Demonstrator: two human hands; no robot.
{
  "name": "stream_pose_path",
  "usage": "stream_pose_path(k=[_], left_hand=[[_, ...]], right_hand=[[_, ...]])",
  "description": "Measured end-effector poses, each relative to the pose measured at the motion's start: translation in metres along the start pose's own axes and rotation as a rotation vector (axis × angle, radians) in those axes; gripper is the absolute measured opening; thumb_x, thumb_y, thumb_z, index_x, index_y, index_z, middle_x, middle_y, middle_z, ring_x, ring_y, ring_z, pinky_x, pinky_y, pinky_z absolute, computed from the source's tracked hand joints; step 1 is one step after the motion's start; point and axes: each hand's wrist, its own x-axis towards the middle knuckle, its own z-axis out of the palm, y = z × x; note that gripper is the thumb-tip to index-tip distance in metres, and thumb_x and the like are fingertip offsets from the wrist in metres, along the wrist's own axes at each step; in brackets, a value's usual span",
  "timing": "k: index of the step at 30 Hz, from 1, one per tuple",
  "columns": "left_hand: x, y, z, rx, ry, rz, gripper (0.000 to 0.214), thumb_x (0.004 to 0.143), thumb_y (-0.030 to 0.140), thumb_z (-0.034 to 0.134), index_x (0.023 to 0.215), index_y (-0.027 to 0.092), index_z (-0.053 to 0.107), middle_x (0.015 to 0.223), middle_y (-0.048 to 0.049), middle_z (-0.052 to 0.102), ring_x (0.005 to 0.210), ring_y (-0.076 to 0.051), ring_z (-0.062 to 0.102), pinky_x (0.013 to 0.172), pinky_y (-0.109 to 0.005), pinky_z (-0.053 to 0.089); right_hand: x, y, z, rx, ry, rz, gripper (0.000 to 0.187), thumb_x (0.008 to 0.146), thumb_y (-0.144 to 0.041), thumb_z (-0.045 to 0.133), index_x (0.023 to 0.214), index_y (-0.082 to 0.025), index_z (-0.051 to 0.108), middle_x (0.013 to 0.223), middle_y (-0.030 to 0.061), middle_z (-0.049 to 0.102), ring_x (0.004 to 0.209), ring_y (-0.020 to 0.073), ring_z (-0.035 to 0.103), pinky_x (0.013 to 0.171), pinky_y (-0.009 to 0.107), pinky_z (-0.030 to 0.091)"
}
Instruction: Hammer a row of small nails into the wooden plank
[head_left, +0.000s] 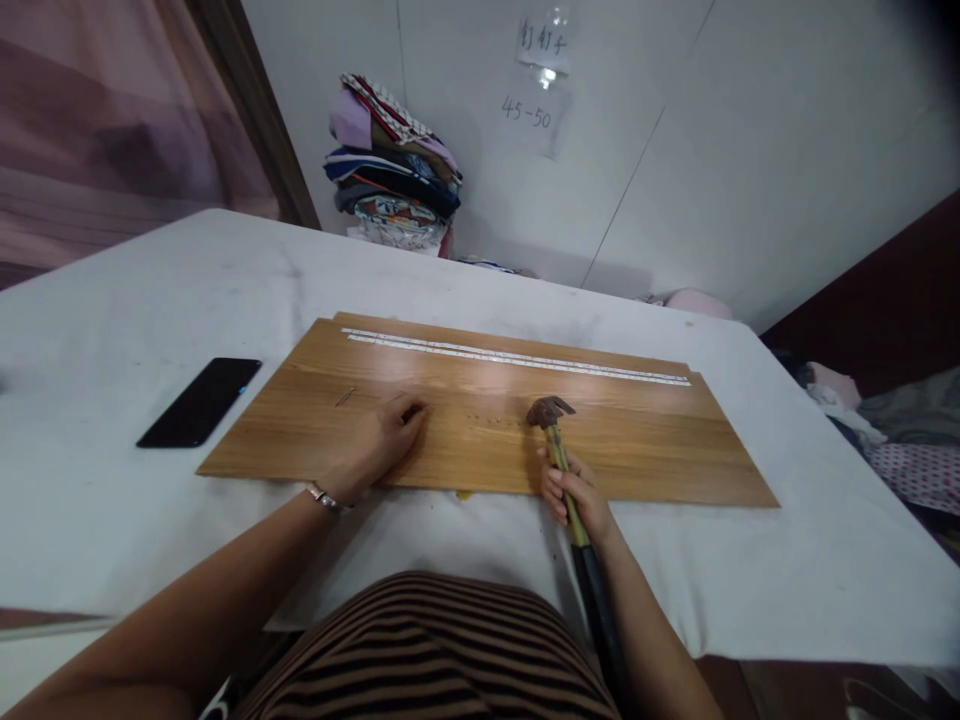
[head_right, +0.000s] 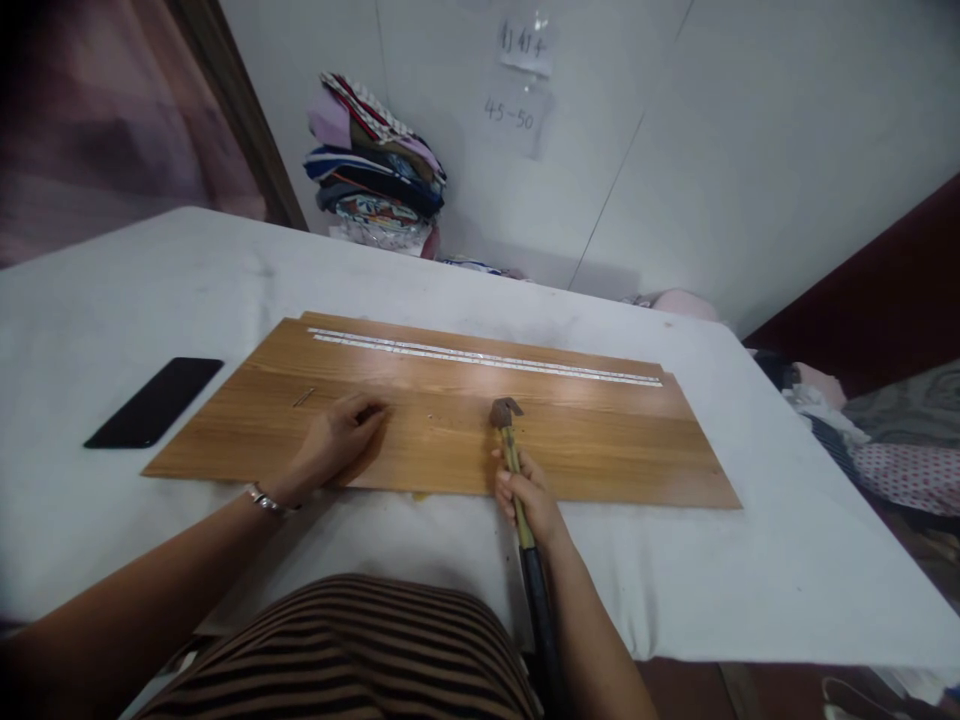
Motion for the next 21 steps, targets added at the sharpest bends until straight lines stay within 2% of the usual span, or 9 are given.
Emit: stream_pose_path(k=[10,21], left_hand=[[0.0001,0.0027,-0.0017,-0.014,0.004,-0.009,0.021,0.083,0.031,0.047,0.087,0.020,0.065,0.092,-0.0037,0.071,0.084,-0.019,0.063,0.080,-0.032,0.051],[0.0017,0.0017,-0.0011,-0.033,0.009,0.003,0.020,0.082,0.029,0.048,0.088,0.020,0.064,0.090,-0.0033,0.070,0.083,-0.018,0.062,0.080,-0.031,0.050]], right_hand=[[0.0003,0.0007,0.0017,0.006,0.014,-0.019,0.036,0.077,-0.030,0.067,0.108,-0.016,0.056,0.053,-0.0109,0.043,0.031,0.0039,0.030,0.026,0.015,0.025],[-0.0004,-0.0026,0.0012,-0.006,-0.032,-0.027,0.034,0.080,-0.029,0.065,0.111,-0.017,0.054,0.055,-0.0105,0.043,0.033,0.0045,0.033,0.029,0.016,0.027]])
